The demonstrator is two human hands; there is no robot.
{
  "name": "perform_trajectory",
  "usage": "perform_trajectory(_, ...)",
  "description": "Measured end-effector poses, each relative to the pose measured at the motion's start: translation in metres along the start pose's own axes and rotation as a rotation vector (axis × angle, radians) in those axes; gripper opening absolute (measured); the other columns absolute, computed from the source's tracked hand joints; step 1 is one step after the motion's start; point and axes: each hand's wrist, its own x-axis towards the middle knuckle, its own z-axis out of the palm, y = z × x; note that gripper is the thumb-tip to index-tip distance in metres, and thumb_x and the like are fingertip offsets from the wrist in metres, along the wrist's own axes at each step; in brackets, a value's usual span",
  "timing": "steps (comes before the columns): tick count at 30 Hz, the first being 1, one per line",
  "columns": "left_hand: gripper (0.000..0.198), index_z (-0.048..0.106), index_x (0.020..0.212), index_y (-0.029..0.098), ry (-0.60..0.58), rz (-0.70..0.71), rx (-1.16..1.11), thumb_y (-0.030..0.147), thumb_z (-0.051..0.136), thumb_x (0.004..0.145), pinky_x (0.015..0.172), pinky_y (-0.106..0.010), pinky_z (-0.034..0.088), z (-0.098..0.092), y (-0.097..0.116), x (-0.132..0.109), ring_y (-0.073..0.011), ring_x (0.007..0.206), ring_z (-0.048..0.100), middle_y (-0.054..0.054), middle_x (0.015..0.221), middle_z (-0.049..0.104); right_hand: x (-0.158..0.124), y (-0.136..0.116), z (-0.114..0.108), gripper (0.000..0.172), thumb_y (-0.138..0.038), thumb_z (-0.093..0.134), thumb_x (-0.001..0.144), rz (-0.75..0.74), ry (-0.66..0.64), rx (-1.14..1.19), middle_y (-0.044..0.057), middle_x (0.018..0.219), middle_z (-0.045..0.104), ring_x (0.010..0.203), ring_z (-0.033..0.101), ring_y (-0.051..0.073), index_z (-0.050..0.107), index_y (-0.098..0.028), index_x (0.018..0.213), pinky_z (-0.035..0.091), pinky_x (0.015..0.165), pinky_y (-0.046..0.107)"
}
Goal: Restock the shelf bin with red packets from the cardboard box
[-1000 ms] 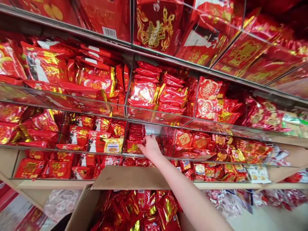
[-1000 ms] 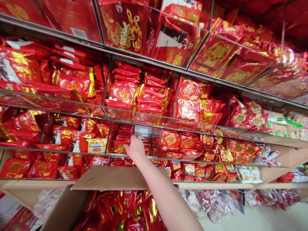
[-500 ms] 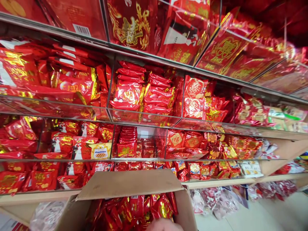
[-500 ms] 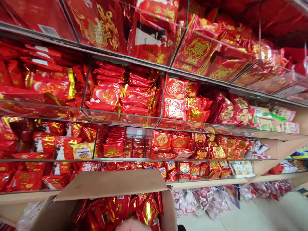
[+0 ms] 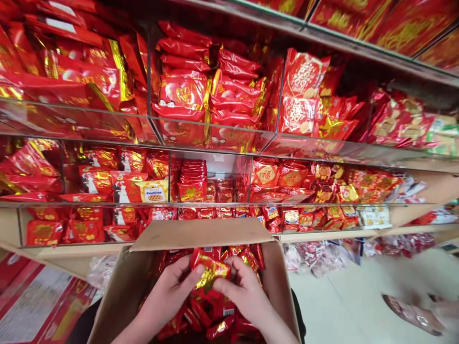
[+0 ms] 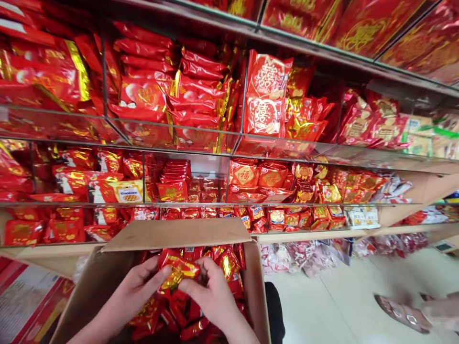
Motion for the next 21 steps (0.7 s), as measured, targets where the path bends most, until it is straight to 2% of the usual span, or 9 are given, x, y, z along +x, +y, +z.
perform_trajectory(2,0.032,0.064,0.093,0.017,0.045,-0.024,-0.094,0.044,0.055,0.076,0.061,-0.024,0.049,0.009,0.000,0.003,-0.0139,0.061,0.059,0.000,0.069,0.067,0.003,0.000,0.002,0.024,-0.043,0.055,0.078,-0.060,0.077,0.028,-0.003,0.067,0.051,0.064,0.048,0.011,0.051,-0.020,0.079,0.038,0.061,0.022)
perform_trajectory(4,0.036,0.064,0.088,0.016,0.162,-0.076,-0.148,0.048,0.054,0.075,0.049,-0.021,0.047,0.015,-0.001,0.005,-0.0124,0.051,0.055,0.003,0.056,0.061,0.004,0.004,0.005,0.028,-0.047,0.048,0.081,-0.088,0.148,0.068,-0.003,0.064,0.047,0.061,0.045,0.011,0.049,-0.019,0.074,0.037,0.060,0.022)
perform_trajectory(8,0.037,0.062,0.077,0.017,0.283,-0.054,-0.023,0.052,0.051,0.074,0.039,-0.018,0.039,0.014,-0.005,0.004,-0.0096,0.044,0.044,0.006,0.048,0.049,0.000,0.014,0.009,0.031,-0.048,0.048,0.081,-0.086,0.182,0.140,-0.005,0.058,0.040,0.056,0.041,0.010,0.046,-0.020,0.067,0.035,0.055,0.021)
perform_trajectory(10,0.034,0.060,0.068,0.018,0.265,0.009,0.101,0.050,0.051,0.075,0.043,-0.018,0.039,0.008,-0.007,0.003,-0.0093,0.046,0.043,0.007,0.048,0.047,-0.004,0.017,0.007,0.029,-0.045,0.051,0.080,-0.069,0.143,0.095,-0.004,0.061,0.044,0.058,0.043,0.010,0.049,-0.019,0.068,0.036,0.057,0.021)
perform_trajectory(12,0.031,0.058,0.056,0.018,0.214,0.069,0.236,0.045,0.057,0.072,0.047,-0.017,0.037,0.002,-0.009,0.001,-0.0087,0.048,0.042,0.007,0.047,0.047,-0.008,0.018,0.005,0.022,-0.039,0.060,0.075,-0.071,0.046,0.018,-0.002,0.072,0.052,0.068,0.048,0.012,0.056,-0.020,0.085,0.039,0.065,0.023)
perform_trajectory(14,0.028,0.060,0.052,0.018,0.141,0.099,0.334,0.039,0.061,0.070,0.049,-0.017,0.038,-0.001,-0.012,-0.002,-0.0089,0.049,0.045,0.006,0.047,0.051,-0.010,0.017,0.003,0.035,-0.031,0.067,0.070,-0.088,-0.065,-0.068,-0.001,0.082,0.057,0.077,0.051,0.014,0.055,-0.022,0.102,0.040,0.071,0.025)
perform_trajectory(16,0.018,0.066,0.067,0.020,0.091,0.113,0.306,0.037,0.063,0.068,0.058,-0.018,0.043,0.001,-0.019,-0.007,-0.0125,0.059,0.055,0.004,0.060,0.063,-0.010,0.016,0.003,0.031,-0.030,0.065,0.070,-0.097,-0.106,-0.121,0.000,0.081,0.058,0.074,0.052,0.014,0.057,-0.022,0.099,0.040,0.068,0.026)
perform_trajectory(18,0.033,0.063,0.093,0.023,0.125,0.098,0.141,0.040,0.066,0.065,0.072,-0.023,0.048,0.004,-0.028,-0.013,-0.0187,0.081,0.062,0.000,0.085,0.070,-0.008,0.016,0.006,0.018,-0.032,0.061,0.072,-0.087,-0.068,-0.108,-0.001,0.072,0.057,0.066,0.051,0.013,0.058,-0.021,0.086,0.040,0.061,0.024)
perform_trajectory(21,0.039,0.062,0.094,0.022,0.131,0.007,0.025,0.042,0.069,0.061,0.077,-0.027,0.049,0.004,-0.038,-0.019,-0.0214,0.087,0.062,-0.001,0.089,0.070,-0.004,0.007,0.010,0.030,-0.026,0.063,0.066,-0.066,-0.009,-0.049,-0.002,0.073,0.059,0.063,0.055,0.013,0.052,-0.023,0.093,0.042,0.058,0.024)
